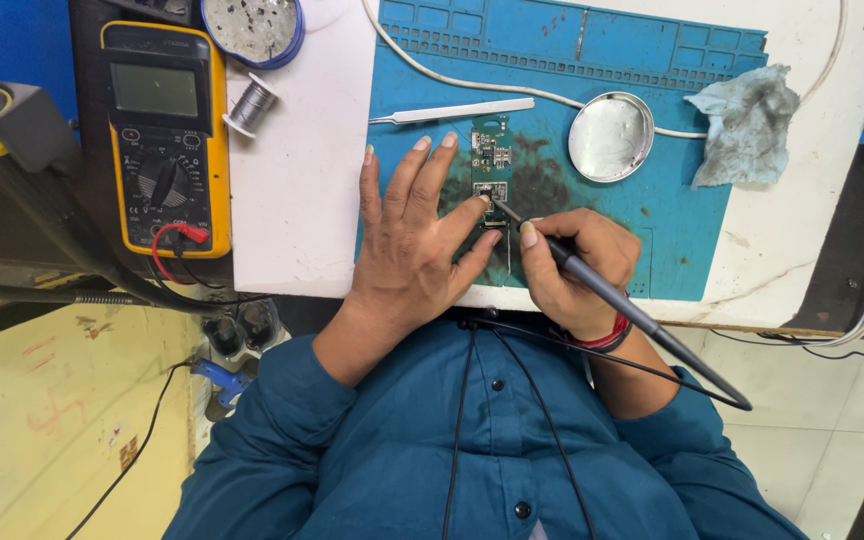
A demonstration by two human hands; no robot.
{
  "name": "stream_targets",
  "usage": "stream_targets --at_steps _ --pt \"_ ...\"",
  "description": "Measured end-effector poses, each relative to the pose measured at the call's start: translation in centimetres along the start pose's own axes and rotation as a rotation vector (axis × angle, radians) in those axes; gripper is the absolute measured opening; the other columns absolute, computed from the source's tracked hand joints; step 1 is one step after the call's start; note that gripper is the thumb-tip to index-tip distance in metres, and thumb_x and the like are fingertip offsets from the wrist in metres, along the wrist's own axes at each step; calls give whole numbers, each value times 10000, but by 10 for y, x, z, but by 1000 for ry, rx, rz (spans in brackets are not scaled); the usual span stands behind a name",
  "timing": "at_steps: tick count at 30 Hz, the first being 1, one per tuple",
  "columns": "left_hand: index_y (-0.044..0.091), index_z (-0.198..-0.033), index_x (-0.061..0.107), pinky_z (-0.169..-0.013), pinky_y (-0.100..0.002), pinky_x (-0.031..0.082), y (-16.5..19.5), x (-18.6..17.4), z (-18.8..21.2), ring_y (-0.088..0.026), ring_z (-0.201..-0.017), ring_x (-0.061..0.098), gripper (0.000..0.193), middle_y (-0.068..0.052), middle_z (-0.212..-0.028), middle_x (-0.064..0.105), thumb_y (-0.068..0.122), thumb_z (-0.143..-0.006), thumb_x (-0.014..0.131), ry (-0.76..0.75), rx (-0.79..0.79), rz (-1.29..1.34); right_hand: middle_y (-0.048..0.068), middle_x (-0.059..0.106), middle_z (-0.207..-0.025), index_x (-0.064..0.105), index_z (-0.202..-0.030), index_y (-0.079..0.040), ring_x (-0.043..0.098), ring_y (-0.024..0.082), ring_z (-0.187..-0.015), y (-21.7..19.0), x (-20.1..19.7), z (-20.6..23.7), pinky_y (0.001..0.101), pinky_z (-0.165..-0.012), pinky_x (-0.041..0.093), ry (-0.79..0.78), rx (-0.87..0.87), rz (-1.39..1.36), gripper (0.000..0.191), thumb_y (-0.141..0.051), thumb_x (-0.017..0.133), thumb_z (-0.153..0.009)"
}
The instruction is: The person wipes a green circuit board with a cloth, then uses a soldering iron to solder components onto the board, holding the board steady with the other hand. They reposition the board and continue soldering different sections, with a solder spool, flux tin, tweezers, and multimeter on the workbench.
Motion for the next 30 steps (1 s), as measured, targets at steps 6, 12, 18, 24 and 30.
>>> stream_targets --at_steps 6,12,18,24,30 --pt "159 -1153 752 -1299 -608 60 0 0 0 -339 -1541 263 310 -185 -1623 356 411 -976 782 4 2 2 77 657 -748 683 -936 -4 622 163 -629 0 -1 1 288 -609 453 8 14 -28 94 -59 759 -949" --pt "162 -1155 756 -1295 -605 58 -1 1 0 -338 -1540 263 308 -185 -1621 357 414 -979 780 6 4 2 82 661 -760 685 -943 1 624 160 -635 0 0 1 283 -609 454 18 18 -26 99 -61 759 -958" --pt "163 -1165 756 -1295 -603 56 0 1 0 -339 -1539 273 311 -186 -1620 361 414 -981 781 8 3 -3 84 668 -770 683 -947 0 629 158 -639 0 0 2 282 -611 458 17 17 -34 97 -55 762 -960" --pt "164 -1166 755 -1294 -604 59 0 0 0 -339 -1537 274 314 -184 -1620 361 412 -977 780 2 0 1 85 664 -757 681 -937 1 623 162 -630 -1 0 1 286 -607 452 17 17 -21 96 -49 762 -950" --pt "164 -1169 754 -1294 -606 63 0 0 0 -341 -1538 274 313 -184 -1622 358 412 -979 777 2 1 0 87 666 -753 682 -930 2 628 163 -621 0 0 0 283 -596 455 6 30 -34 91 -41 762 -943"
Point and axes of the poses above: each hand's wrist, its own z-axis away from the middle knuckle, its own x-axis out of the palm, y = z × x, the point moved 3 cm from there along -z, towards the middle knuckle
